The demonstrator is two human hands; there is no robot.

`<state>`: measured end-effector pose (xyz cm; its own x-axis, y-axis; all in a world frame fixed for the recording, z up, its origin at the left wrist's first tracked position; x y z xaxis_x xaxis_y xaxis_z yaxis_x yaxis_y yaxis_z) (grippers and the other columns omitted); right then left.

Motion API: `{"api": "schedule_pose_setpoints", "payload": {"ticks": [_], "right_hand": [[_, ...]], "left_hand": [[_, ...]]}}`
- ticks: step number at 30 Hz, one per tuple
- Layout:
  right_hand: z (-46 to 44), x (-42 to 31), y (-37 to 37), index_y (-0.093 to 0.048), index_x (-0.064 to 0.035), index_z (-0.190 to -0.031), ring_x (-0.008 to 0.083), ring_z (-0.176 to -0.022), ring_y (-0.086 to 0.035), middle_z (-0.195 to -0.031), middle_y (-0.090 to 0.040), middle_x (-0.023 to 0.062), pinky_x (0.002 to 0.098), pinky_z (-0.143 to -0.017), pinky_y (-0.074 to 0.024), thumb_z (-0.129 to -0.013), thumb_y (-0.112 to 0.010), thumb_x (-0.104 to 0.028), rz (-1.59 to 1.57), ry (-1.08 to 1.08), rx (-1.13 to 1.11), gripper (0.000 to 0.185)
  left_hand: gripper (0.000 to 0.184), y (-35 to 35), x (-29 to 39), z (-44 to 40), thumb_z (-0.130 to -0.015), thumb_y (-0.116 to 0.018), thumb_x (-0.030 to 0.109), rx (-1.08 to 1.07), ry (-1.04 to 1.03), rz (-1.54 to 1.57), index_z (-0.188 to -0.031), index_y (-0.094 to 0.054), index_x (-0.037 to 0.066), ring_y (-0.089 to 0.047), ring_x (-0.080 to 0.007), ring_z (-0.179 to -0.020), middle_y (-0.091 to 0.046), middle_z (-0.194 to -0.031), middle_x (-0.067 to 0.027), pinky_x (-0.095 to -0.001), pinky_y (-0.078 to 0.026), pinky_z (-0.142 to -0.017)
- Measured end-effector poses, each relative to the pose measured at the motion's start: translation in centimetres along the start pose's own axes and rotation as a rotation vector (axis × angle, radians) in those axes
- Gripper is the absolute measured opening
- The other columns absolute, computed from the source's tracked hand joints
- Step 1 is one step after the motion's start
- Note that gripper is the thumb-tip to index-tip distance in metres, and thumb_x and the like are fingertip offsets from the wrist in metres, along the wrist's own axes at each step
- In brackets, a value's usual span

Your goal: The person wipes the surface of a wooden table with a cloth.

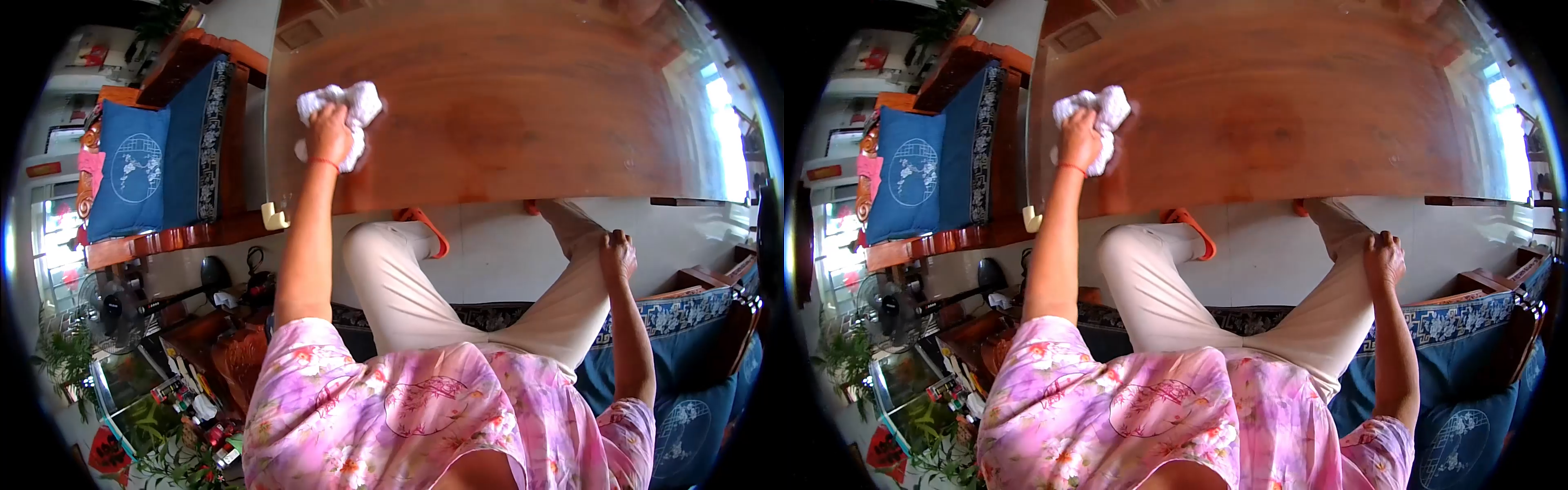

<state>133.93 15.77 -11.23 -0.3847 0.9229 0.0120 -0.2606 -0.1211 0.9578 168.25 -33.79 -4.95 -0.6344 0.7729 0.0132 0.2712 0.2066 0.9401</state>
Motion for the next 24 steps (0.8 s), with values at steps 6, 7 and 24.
{"api": "schedule_pose_setpoints", "payload": {"ticks": [6, 7, 24], "right_hand": [[1.1, 0.0, -0.4, -0.061, -0.0108, -0.104, 0.0366, -0.102, -0.055, -0.112, -0.057, 0.0137, 0.0472, -0.084, -0.047, -0.084, -0.048, -0.041, -0.031, 0.02, 0.045, 0.038], [1.2, -0.2, -0.3, -0.06, -0.0107, -0.105, 0.0364, -0.102, -0.054, -0.113, -0.057, 0.0135, 0.047, -0.085, -0.047, -0.084, -0.049, -0.041, -0.025, 0.026, 0.049, 0.039], [0.6, -0.6, -0.4, -0.061, -0.0085, -0.096, 0.0364, -0.096, -0.055, -0.107, -0.058, 0.0144, 0.0465, -0.082, -0.047, -0.084, -0.05, -0.034, 0.001, 0.06, 0.06, 0.031]], "left_hand": [[0.023, 4.9, 7.6, 9.6, -0.074, -0.055, 0.005, -0.007, 0.068, 0.037, -0.095, -0.063, 0.005, -0.053, -0.0354, -0.096, -0.059, -0.106, -0.0134, -0.0425, -0.045, -0.086], [0.024, 5.5, 8.7, 10.7, -0.074, -0.055, 0.005, -0.018, 0.067, 0.047, -0.097, -0.063, 0.005, -0.053, -0.035, -0.098, -0.059, -0.107, -0.0133, -0.0424, -0.044, -0.087], [0.028, -3.5, 3.2, -7.8, -0.077, -0.05, 0.01, 0.071, 0.173, -0.008, -0.101, -0.065, 0.013, -0.056, -0.0368, -0.091, -0.061, -0.099, -0.0124, -0.0457, -0.047, -0.081]]}}
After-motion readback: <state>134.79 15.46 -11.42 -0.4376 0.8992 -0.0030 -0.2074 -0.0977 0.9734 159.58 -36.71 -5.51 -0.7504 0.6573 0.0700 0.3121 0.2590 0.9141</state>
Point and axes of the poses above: each hand's wrist, its own z-axis away from the middle knuckle, its own y-axis out of the back of the hand, x = y × z, the point moved 6 cm from there along -z, towards the middle knuckle
